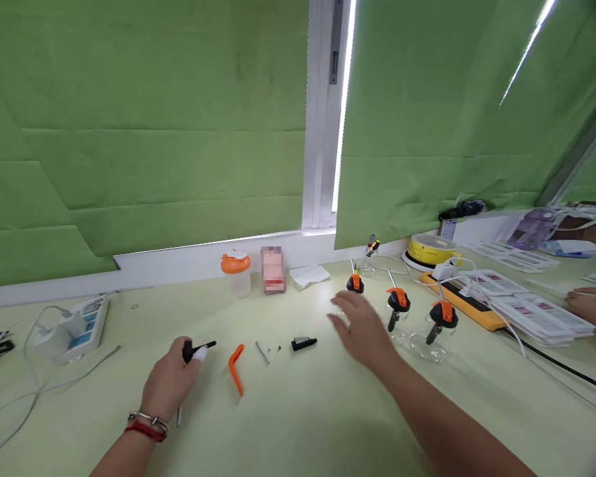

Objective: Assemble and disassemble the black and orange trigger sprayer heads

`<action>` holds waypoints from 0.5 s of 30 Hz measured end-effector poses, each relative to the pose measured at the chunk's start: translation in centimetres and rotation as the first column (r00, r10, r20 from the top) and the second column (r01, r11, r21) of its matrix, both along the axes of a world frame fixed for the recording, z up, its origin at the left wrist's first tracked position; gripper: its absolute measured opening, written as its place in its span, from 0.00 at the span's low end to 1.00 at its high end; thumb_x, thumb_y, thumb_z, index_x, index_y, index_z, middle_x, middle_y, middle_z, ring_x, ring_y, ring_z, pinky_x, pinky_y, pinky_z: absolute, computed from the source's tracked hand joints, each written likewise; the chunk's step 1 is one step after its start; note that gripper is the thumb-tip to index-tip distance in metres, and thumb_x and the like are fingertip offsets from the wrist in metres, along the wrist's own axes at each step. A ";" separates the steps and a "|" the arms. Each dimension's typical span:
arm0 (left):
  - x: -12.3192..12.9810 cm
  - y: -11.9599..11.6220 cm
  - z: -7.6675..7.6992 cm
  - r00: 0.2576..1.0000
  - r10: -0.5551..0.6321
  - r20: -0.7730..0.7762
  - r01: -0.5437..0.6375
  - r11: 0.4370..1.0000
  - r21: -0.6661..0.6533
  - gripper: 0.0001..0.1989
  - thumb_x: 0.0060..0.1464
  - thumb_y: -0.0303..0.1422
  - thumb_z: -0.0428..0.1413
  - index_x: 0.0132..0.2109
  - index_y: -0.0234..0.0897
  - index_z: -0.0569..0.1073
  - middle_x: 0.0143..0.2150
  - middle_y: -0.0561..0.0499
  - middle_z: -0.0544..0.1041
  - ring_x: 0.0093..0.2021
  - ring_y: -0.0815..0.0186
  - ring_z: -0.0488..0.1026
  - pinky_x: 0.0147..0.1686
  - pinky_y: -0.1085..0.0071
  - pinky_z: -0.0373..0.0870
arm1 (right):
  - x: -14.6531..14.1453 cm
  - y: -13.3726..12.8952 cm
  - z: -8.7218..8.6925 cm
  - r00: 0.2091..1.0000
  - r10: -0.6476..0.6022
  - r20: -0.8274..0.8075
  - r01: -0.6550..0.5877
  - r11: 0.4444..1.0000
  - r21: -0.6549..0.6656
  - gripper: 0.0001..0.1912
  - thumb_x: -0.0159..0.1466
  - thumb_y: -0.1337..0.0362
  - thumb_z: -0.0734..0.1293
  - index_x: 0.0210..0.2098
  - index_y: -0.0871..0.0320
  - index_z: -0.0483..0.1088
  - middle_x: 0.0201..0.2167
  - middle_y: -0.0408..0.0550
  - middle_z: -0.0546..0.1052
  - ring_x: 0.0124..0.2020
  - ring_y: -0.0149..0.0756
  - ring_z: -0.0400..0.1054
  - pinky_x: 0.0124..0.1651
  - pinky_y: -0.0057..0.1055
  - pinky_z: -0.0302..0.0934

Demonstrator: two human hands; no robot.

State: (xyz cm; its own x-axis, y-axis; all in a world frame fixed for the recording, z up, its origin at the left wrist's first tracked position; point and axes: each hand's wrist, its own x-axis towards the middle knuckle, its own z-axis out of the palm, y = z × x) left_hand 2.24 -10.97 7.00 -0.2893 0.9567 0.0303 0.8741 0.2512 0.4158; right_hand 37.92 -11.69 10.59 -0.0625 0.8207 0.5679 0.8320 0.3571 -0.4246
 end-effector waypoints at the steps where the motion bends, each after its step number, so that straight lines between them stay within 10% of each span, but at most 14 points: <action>1: -0.8 0.4 -0.6 0.999 0.025 -0.024 -0.026 0.999 -0.031 0.19 0.53 0.45 0.44 0.48 0.40 0.62 0.28 0.49 0.72 0.27 0.57 0.71 0.23 0.68 0.61 | 1.5 0.5 0.0 0.995 -0.096 0.040 0.094 0.994 0.046 0.15 0.61 0.61 0.60 0.44 0.62 0.70 0.48 0.58 0.69 0.52 0.46 0.59 0.54 0.41 0.54; 15: -1.2 1.6 -3.7 0.986 -0.012 -0.167 0.032 0.993 0.114 0.25 0.51 0.41 0.45 0.52 0.29 0.62 0.51 0.36 0.68 0.49 0.50 0.66 0.44 0.60 0.65 | 5.9 1.7 -1.8 0.919 -0.212 0.333 0.215 0.976 0.029 0.11 0.60 0.64 0.61 0.40 0.62 0.69 0.44 0.55 0.71 0.47 0.45 0.62 0.48 0.36 0.55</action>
